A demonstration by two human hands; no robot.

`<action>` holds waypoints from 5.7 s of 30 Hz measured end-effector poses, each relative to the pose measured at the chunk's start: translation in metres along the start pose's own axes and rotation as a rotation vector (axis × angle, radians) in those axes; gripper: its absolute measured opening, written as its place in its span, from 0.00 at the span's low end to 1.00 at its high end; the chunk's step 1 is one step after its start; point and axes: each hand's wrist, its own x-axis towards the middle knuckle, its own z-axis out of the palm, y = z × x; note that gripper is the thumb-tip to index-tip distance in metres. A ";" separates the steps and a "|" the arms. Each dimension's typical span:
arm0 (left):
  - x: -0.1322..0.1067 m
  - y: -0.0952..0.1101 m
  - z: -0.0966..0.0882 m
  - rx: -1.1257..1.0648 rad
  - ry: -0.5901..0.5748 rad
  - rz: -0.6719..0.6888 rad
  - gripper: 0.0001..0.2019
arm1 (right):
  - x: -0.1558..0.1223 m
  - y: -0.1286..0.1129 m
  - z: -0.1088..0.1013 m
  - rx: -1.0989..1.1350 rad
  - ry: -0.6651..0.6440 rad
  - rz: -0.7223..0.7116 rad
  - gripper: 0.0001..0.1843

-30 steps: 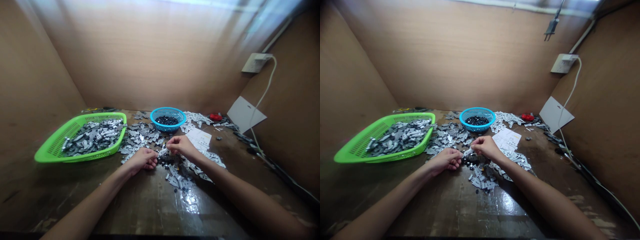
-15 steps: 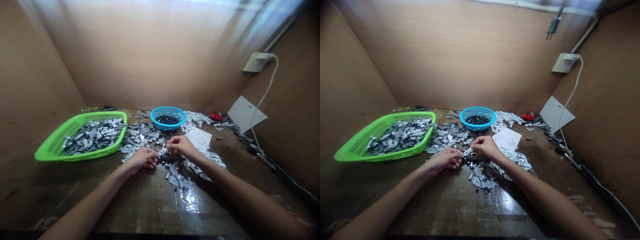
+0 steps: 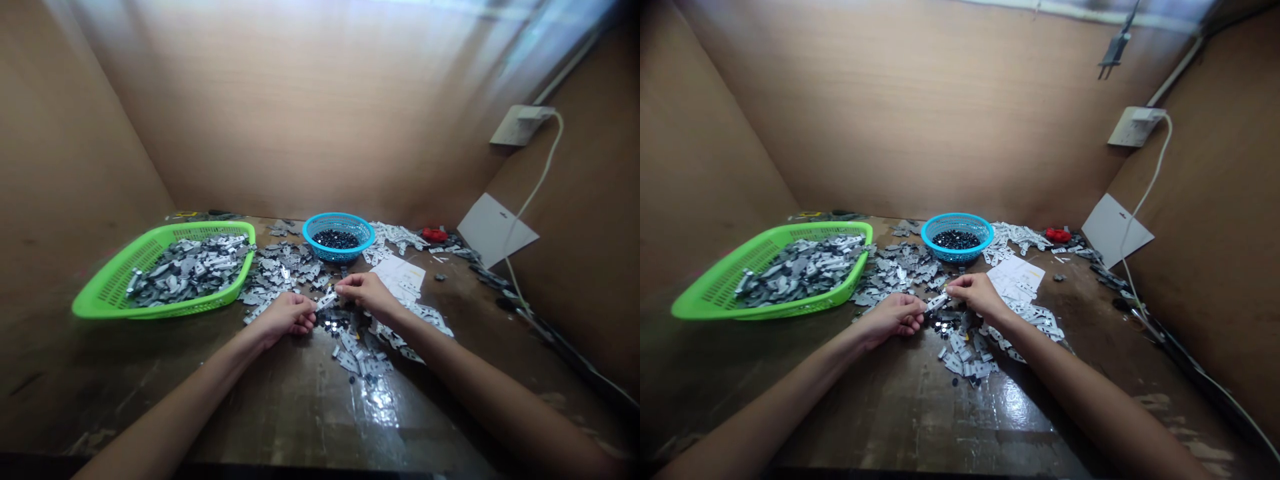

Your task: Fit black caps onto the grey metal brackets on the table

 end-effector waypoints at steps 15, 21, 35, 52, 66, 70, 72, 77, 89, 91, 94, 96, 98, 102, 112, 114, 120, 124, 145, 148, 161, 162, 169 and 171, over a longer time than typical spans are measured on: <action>-0.001 -0.001 0.000 0.043 0.014 0.116 0.16 | 0.007 0.009 -0.001 0.352 -0.154 0.226 0.27; 0.001 -0.003 0.000 0.076 0.012 0.112 0.16 | 0.004 0.012 0.003 0.316 -0.096 0.060 0.27; 0.000 -0.005 0.004 0.179 -0.021 0.331 0.18 | -0.006 0.002 0.016 0.060 -0.238 -0.070 0.17; -0.007 -0.003 0.013 0.207 -0.007 0.500 0.14 | -0.016 0.006 0.027 -0.109 -0.013 -0.362 0.12; -0.039 0.060 -0.098 -0.574 0.202 0.513 0.24 | 0.005 0.016 0.016 0.157 0.144 -0.228 0.23; -0.036 0.061 -0.106 0.074 0.395 0.659 0.23 | 0.003 0.012 0.012 0.028 0.171 -0.308 0.20; -0.025 0.059 -0.109 0.570 0.494 0.675 0.24 | 0.001 0.008 0.010 -0.090 0.193 -0.380 0.17; -0.014 0.052 -0.137 1.232 0.492 0.561 0.25 | -0.003 0.005 0.004 -0.363 0.151 -0.537 0.12; -0.055 0.069 -0.156 1.178 1.020 0.386 0.16 | 0.034 -0.025 0.027 -1.120 -0.100 -0.533 0.23; -0.057 0.072 -0.132 1.145 1.092 0.459 0.18 | 0.044 -0.029 0.035 -1.163 -0.115 -0.514 0.21; -0.054 0.065 -0.081 0.753 0.954 0.808 0.15 | 0.049 -0.030 0.039 -1.196 -0.102 -0.485 0.13; -0.046 0.055 -0.048 0.644 0.760 0.858 0.11 | 0.046 -0.029 0.035 -1.188 -0.075 -0.480 0.11; -0.033 0.043 -0.022 0.689 0.631 0.805 0.09 | 0.037 -0.029 0.027 -1.160 -0.052 -0.491 0.11; -0.010 0.028 0.008 0.699 0.448 0.748 0.08 | 0.012 -0.032 0.008 -1.092 -0.036 -0.531 0.10; -0.018 0.012 0.026 0.681 0.243 0.808 0.06 | -0.028 -0.002 -0.003 -0.510 0.004 -0.556 0.08; -0.014 0.006 0.020 0.626 0.293 0.764 0.07 | -0.028 0.005 -0.002 -0.553 0.078 -0.496 0.11; 0.003 -0.001 0.002 0.010 0.175 0.335 0.15 | -0.029 0.014 -0.007 -0.934 0.126 -0.349 0.10; 0.003 -0.003 0.002 -0.224 0.084 0.231 0.13 | -0.031 0.015 -0.007 -1.015 0.127 -0.295 0.10; 0.004 -0.011 0.023 -0.090 0.061 0.049 0.13 | -0.034 0.005 -0.003 -0.282 0.153 -0.474 0.05; 0.008 -0.012 0.023 -0.121 0.078 0.020 0.13 | -0.032 0.010 0.002 -0.298 0.084 -0.489 0.02; 0.002 -0.006 0.020 -0.156 0.023 0.019 0.11 | -0.027 0.017 -0.003 -0.327 0.024 -0.480 0.05; 0.002 -0.006 0.020 -0.148 0.035 0.019 0.11 | -0.027 0.016 -0.003 -0.329 0.021 -0.484 0.05; -0.001 -0.003 0.020 -0.130 0.073 0.017 0.11 | -0.027 0.011 -0.010 -0.372 0.139 -0.491 0.07; -0.001 -0.002 0.018 -0.121 0.092 0.025 0.12 | -0.025 0.015 -0.015 -0.451 0.206 -0.461 0.07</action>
